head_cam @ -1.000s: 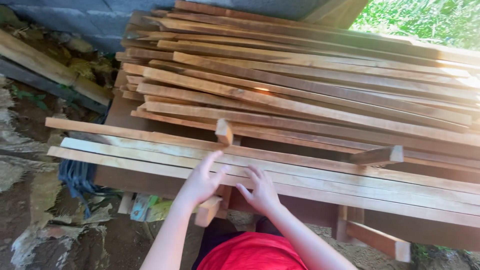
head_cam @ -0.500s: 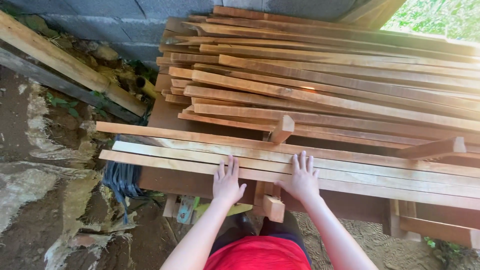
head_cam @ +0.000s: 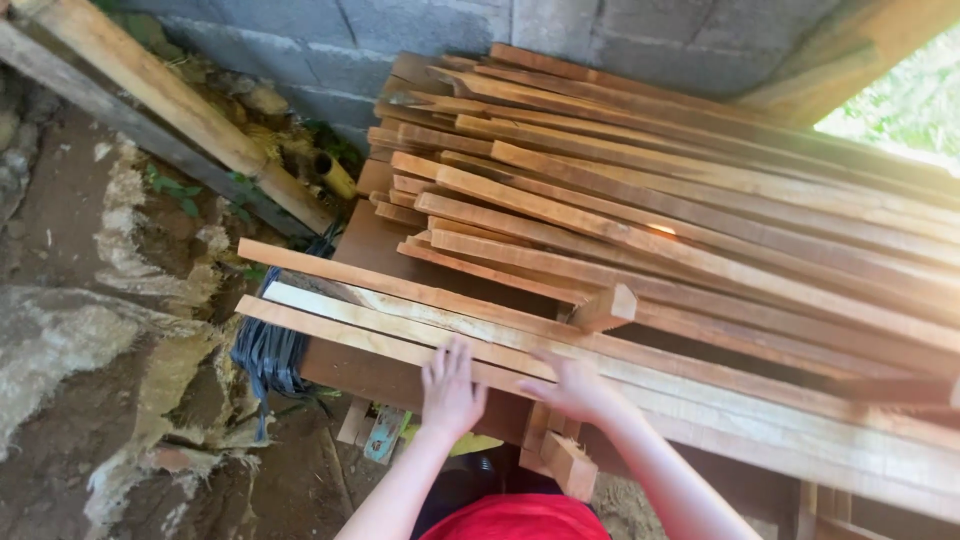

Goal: The person aligns a stack of wooden planks on a workbench and secures them together using a black strap. They wrap the strap around the wood and tighten it by hand to hold the planks in place.

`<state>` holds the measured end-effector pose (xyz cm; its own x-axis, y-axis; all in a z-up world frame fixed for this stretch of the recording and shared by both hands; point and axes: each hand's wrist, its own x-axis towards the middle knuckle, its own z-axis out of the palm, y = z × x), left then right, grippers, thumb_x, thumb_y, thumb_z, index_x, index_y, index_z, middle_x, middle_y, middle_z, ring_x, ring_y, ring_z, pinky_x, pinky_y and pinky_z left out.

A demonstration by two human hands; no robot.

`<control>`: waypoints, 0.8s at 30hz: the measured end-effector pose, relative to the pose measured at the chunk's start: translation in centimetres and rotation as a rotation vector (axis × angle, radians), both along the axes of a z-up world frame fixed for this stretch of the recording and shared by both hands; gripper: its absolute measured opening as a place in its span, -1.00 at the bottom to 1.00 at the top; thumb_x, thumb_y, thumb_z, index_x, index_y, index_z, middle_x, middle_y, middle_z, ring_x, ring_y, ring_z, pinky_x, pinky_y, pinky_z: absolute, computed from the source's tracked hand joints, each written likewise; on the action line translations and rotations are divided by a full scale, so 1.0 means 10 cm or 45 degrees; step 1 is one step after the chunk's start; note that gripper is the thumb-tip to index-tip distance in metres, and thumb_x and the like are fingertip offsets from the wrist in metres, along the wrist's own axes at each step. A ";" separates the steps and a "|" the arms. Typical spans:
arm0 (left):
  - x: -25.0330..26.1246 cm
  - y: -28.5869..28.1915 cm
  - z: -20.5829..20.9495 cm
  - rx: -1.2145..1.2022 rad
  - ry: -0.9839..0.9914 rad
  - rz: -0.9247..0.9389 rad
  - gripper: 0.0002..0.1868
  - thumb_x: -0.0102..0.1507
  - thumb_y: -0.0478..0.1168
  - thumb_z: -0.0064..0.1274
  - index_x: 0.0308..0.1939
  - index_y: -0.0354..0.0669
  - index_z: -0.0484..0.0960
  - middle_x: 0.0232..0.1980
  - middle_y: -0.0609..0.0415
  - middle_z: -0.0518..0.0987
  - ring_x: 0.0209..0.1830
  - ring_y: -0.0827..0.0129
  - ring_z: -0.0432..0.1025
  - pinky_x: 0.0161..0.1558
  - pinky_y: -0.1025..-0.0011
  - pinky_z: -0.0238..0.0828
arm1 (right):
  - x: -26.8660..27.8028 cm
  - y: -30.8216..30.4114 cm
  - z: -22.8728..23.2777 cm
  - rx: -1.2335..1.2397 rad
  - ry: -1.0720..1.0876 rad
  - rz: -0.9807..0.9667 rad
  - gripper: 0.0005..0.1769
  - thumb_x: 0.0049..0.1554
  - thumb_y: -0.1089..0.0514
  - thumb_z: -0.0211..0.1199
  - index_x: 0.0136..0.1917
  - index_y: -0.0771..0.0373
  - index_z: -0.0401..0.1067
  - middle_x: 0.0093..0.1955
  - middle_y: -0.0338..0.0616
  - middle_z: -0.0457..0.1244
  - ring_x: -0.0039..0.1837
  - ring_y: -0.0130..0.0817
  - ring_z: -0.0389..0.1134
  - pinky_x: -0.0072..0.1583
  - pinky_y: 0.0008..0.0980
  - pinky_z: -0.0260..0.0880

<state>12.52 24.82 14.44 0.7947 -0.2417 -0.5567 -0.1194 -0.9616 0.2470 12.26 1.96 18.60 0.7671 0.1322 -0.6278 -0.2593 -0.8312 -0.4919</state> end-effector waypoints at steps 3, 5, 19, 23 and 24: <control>-0.03 0.30 -0.54 0.012 -0.460 0.143 -0.24 0.38 0.00 -0.16 0.57 -0.30 0.01 0.65 -0.12 -0.09 0.64 -0.04 -0.20 0.50 -0.15 -0.30 | 0.23 0.26 -0.47 0.221 -0.314 0.224 -0.05 0.06 -0.47 0.21 0.51 0.14 0.25 0.54 0.06 0.13 0.55 0.00 0.14 0.50 -0.13 0.16; -0.06 0.35 -0.48 0.011 -0.418 0.156 -0.27 0.38 -0.01 -0.19 0.56 -0.26 0.03 0.66 -0.11 -0.09 0.64 -0.04 -0.19 0.50 -0.14 -0.30 | 0.36 0.46 -0.43 0.114 -0.368 0.343 -0.06 0.07 -0.45 0.23 0.50 0.15 0.23 0.57 0.08 0.07 0.56 0.04 0.09 0.47 -0.07 0.14; 0.05 1.18 -0.34 -0.380 -0.440 -0.125 -0.28 0.30 0.03 -0.05 0.51 -0.14 0.24 0.62 -0.10 0.03 0.60 0.01 -0.12 0.42 -0.12 -0.20 | 0.76 1.42 0.06 -0.568 -0.011 0.535 0.00 0.13 -0.52 0.11 0.55 0.19 0.12 0.48 0.14 0.16 0.42 0.04 0.30 0.38 -0.06 0.33; 0.23 1.95 -0.15 -0.897 -0.381 -0.111 -0.66 0.31 -0.10 0.05 0.12 -0.12 0.63 0.38 0.00 0.48 0.45 0.10 0.28 0.35 0.12 0.20 | 0.69 1.64 -0.12 -0.734 -0.245 0.529 0.03 0.01 -0.51 0.23 0.46 0.22 0.15 0.44 0.16 0.17 0.35 0.10 0.31 0.29 -0.02 0.32; 0.25 2.18 -0.08 -1.023 -0.321 0.000 -0.71 0.29 -0.16 0.07 0.05 -0.13 0.69 0.23 0.03 0.62 0.29 0.13 0.44 0.24 0.18 0.32 | 0.62 1.70 -0.17 -0.729 -0.437 0.527 -0.01 -0.04 -0.47 0.27 0.40 0.22 0.22 0.41 0.11 0.20 0.31 0.09 0.34 0.25 0.02 0.32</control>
<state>15.02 46.57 13.64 0.8723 -0.4884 -0.0214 -0.2626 -0.5050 0.8222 18.43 19.01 16.87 0.8894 0.1771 -0.4214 0.2159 -0.9753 0.0458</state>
